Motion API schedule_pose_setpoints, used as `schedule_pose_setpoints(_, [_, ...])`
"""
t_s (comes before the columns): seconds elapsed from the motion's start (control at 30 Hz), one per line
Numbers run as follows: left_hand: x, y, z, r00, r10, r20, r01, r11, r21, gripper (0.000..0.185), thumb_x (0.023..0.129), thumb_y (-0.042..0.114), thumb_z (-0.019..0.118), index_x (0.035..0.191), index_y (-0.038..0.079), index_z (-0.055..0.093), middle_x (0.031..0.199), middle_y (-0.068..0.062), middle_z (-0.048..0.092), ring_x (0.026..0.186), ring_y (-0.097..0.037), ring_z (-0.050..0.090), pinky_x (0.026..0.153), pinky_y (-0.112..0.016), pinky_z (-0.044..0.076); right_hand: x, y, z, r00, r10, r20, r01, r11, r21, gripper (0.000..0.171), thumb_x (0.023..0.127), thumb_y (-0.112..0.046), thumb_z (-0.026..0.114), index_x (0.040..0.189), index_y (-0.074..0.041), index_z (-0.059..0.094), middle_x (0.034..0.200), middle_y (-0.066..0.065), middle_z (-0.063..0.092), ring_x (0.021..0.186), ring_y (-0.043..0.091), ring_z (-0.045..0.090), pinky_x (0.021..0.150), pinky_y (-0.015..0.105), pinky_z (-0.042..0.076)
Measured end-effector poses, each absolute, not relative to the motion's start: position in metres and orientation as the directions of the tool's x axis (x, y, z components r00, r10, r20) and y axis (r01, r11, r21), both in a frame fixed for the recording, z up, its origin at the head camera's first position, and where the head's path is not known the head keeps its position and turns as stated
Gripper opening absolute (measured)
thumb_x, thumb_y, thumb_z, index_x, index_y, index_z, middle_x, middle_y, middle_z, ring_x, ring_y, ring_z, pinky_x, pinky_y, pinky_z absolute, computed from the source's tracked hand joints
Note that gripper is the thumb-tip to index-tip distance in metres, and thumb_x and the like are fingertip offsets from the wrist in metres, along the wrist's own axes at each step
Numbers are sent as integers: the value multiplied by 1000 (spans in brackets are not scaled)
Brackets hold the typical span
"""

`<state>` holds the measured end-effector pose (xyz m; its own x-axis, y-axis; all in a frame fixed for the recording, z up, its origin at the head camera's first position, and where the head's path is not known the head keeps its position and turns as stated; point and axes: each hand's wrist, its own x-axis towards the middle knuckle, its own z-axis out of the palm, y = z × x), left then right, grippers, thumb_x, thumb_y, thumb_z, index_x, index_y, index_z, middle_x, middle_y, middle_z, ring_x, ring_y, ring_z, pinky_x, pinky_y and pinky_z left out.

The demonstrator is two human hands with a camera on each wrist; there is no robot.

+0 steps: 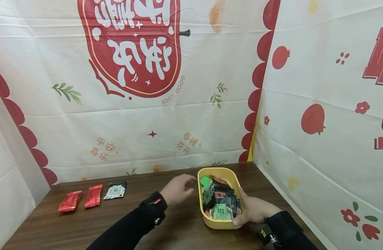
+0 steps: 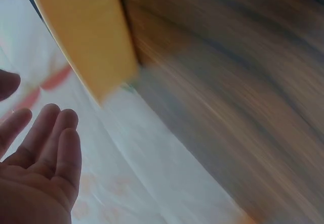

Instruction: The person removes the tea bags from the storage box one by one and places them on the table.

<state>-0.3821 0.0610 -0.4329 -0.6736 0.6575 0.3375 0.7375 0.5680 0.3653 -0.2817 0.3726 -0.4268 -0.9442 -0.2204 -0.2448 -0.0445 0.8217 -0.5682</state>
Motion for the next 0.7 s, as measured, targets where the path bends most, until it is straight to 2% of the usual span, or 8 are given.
schedule_pose_setpoints(0.23, [-365, 105, -423, -624, 746, 231, 780, 576, 245, 52, 96, 27, 68, 145, 16, 52, 137, -3, 55, 121, -14, 55, 97, -30, 45, -284, 370, -422, -950, -184, -253, -10, 826, -563, 134, 70, -47, 87, 153, 11, 0, 135, 35, 46, 109, 36, 52, 96, 61, 38])
schedule_pose_setpoints(0.4, [-369, 114, -426, -606, 771, 198, 794, 571, 208, 52, 97, 18, 66, 147, 16, 50, 146, -2, 49, 129, -16, 50, 101, -31, 43, -282, 371, -421, -950, -182, -254, -9, 829, -559, 134, 70, -47, 87, 152, 13, 0, 138, 38, 43, 115, 39, 51, 99, 62, 36])
schedule_pose_setpoints(0.57, [-378, 122, -438, -603, 786, 136, 798, 591, 122, 57, 98, 10, 61, 150, 26, 47, 159, 1, 32, 132, -19, 47, 92, -32, 46, -279, 372, -422, -949, -176, -263, 6, 820, -573, 133, 71, -45, 88, 153, 12, 1, 138, 39, 42, 117, 41, 50, 100, 64, 34])
schedule_pose_setpoints(0.63, [-379, 125, -442, -610, 785, 107, 792, 600, 111, 58, 96, 8, 61, 148, 31, 50, 160, 4, 28, 132, -21, 46, 90, -33, 45, -277, 372, -424, -947, -169, -274, 24, 811, -584, 132, 71, -44, 88, 153, 11, 1, 138, 38, 42, 116, 39, 50, 101, 63, 33])
schedule_pose_setpoints(0.7, [-379, 127, -447, -618, 780, 101, 786, 608, 110, 56, 94, 7, 63, 142, 33, 56, 160, 6, 29, 133, -23, 44, 94, -36, 45, -276, 373, -426, -945, -173, -277, 26, 807, -590, 130, 73, -44, 87, 153, 12, 0, 139, 39, 40, 118, 40, 49, 101, 64, 33])
